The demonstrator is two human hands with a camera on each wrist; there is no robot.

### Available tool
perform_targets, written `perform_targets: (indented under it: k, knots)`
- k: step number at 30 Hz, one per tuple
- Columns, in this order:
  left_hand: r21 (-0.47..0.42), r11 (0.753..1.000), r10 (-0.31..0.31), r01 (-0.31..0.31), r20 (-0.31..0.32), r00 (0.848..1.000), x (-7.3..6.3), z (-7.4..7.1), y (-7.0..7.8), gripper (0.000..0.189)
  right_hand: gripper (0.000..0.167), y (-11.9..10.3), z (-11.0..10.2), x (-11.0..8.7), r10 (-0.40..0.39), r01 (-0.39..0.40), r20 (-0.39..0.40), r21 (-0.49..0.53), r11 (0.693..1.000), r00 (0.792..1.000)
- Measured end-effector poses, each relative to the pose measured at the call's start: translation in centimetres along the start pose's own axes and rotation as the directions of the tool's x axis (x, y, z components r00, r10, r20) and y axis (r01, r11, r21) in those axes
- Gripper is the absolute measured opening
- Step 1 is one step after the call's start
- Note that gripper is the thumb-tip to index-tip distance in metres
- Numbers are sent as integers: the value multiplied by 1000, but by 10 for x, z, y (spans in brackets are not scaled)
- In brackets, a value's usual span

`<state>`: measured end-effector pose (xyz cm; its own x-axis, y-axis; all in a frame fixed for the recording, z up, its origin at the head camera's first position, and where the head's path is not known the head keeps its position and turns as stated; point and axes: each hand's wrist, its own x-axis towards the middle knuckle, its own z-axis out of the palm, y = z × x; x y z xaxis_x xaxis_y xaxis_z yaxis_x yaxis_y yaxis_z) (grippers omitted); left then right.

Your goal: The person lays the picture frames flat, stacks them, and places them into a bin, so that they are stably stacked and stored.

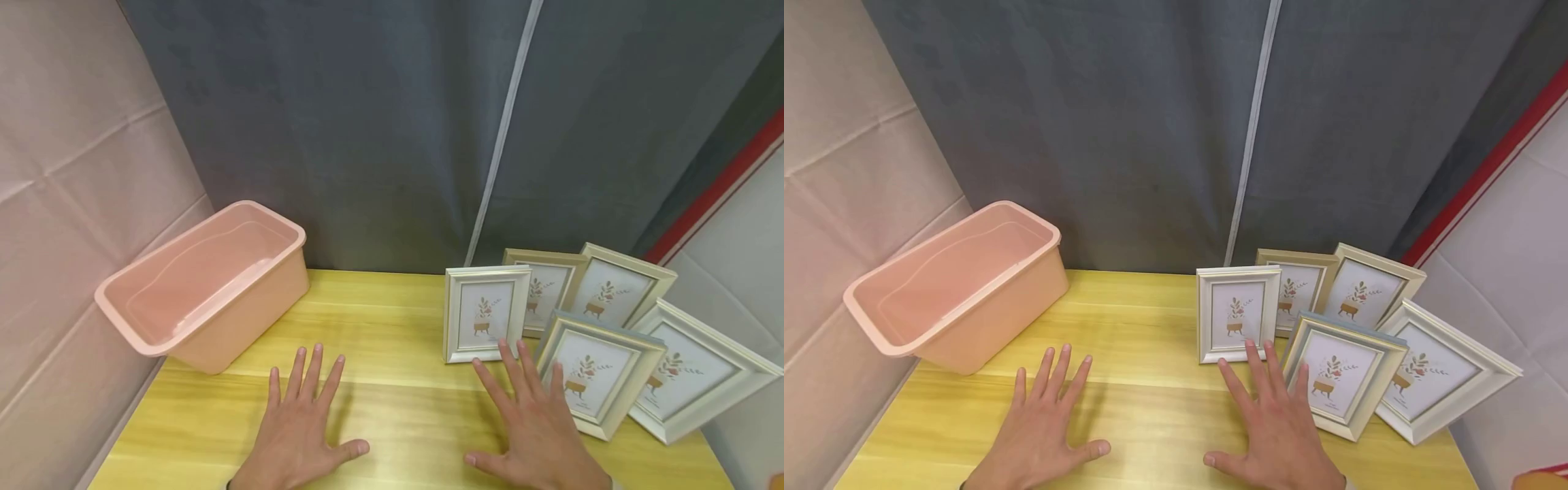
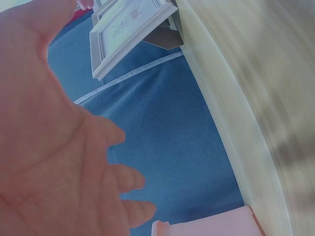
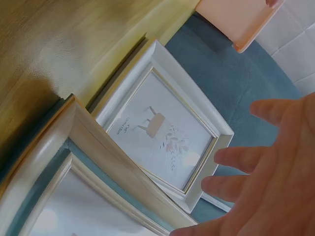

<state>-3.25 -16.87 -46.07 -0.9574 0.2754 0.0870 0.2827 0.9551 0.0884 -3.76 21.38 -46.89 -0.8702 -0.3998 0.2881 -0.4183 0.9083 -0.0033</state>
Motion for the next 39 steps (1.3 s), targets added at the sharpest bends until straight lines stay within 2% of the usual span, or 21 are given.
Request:
perform_targets:
  k: [5,11,22,24,29,31,36,39]
  knots:
    - [-7,1000,-3,3,-6,1000,1,-1,-1,126,119,1,-3,0,-16,17,-44,34,999,999]
    - [-32,999,-11,11,-8,1000,3,-2,-3,119,104,3,-5,0,-57,72,-156,92,993,986]
    - [-51,999,1,-6,-88,996,8,-5,-3,95,87,6,-9,3,23,45,-286,230,972,958]
    - [-61,998,-1,-4,-95,995,8,-6,-3,92,85,6,-8,5,13,72,-324,250,966,946]
    - [-94,996,-6,-5,-116,993,7,-6,-4,87,81,5,-8,11,-15,147,-442,264,953,897]
    - [-109,994,-7,-7,-127,992,7,-5,-3,87,79,6,-9,12,-13,157,-469,270,950,883]
    - [-144,989,-6,-19,-169,986,9,-2,-2,85,76,11,-14,16,-2,165,-500,283,945,866]
    - [-165,986,3,-38,-209,978,10,1,-2,84,75,16,-18,17,14,155,-504,293,943,864]
